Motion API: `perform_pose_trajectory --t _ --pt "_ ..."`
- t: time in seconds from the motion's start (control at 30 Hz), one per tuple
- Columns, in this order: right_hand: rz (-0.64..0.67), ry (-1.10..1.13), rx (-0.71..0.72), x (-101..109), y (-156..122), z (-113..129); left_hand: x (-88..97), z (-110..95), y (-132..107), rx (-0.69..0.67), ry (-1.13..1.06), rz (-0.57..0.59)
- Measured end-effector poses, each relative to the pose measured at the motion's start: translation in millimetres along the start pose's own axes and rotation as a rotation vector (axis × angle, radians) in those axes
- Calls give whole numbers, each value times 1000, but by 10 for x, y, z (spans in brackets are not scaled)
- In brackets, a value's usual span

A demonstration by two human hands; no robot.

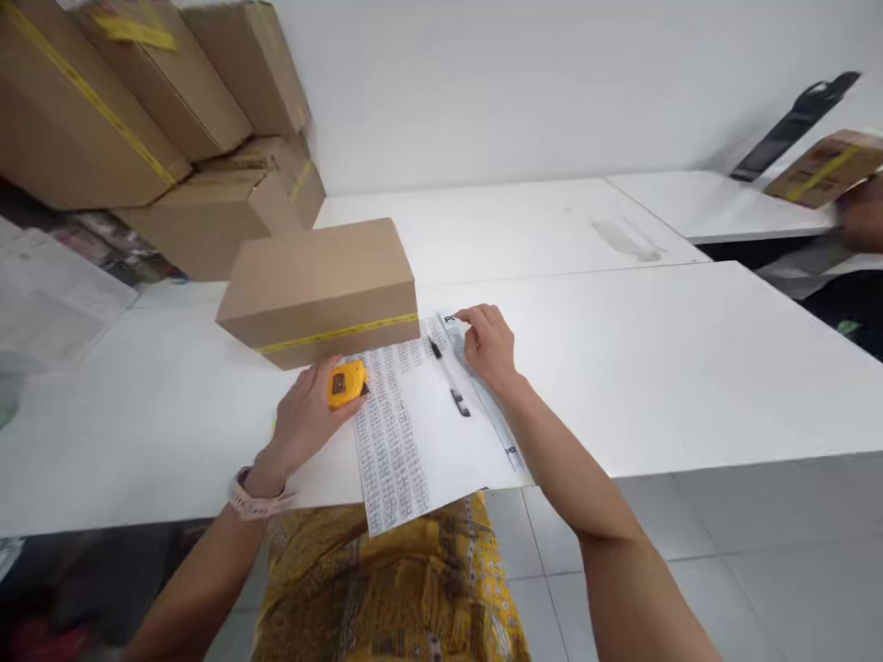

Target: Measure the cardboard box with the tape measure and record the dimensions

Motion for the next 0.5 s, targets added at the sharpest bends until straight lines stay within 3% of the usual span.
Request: perform_pose_trajectory --t 0.07,0.17,0.23,0.33,0.4,0.5 --pt "-82 10 8 99 23 87 12 19 -22 27 -69 -48" --pt "-34 198 -121 124 77 282 57 -31 -80 43 -317 -33" --pt "148 450 -305 8 96 489 120 -146 -127 19 -559 39" --pt "586 850 -536 -258 50 963 311 -360 -170 -88 -770 96" --pt "683 964 -602 -284 95 1178 457 -419 -159 -129 -780 71" --pt "680 997 -641 -221 266 1284 652 -403 -105 -166 -767 45"
Point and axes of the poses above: each hand's wrist, its own y-axis towards the middle knuckle, its own x-axis out of the back of the hand, z = x × y, the point moved 7 cm from there along y, towards the middle knuckle, and after that the axes turned 3 degrees about y, right-handed, at the moved point
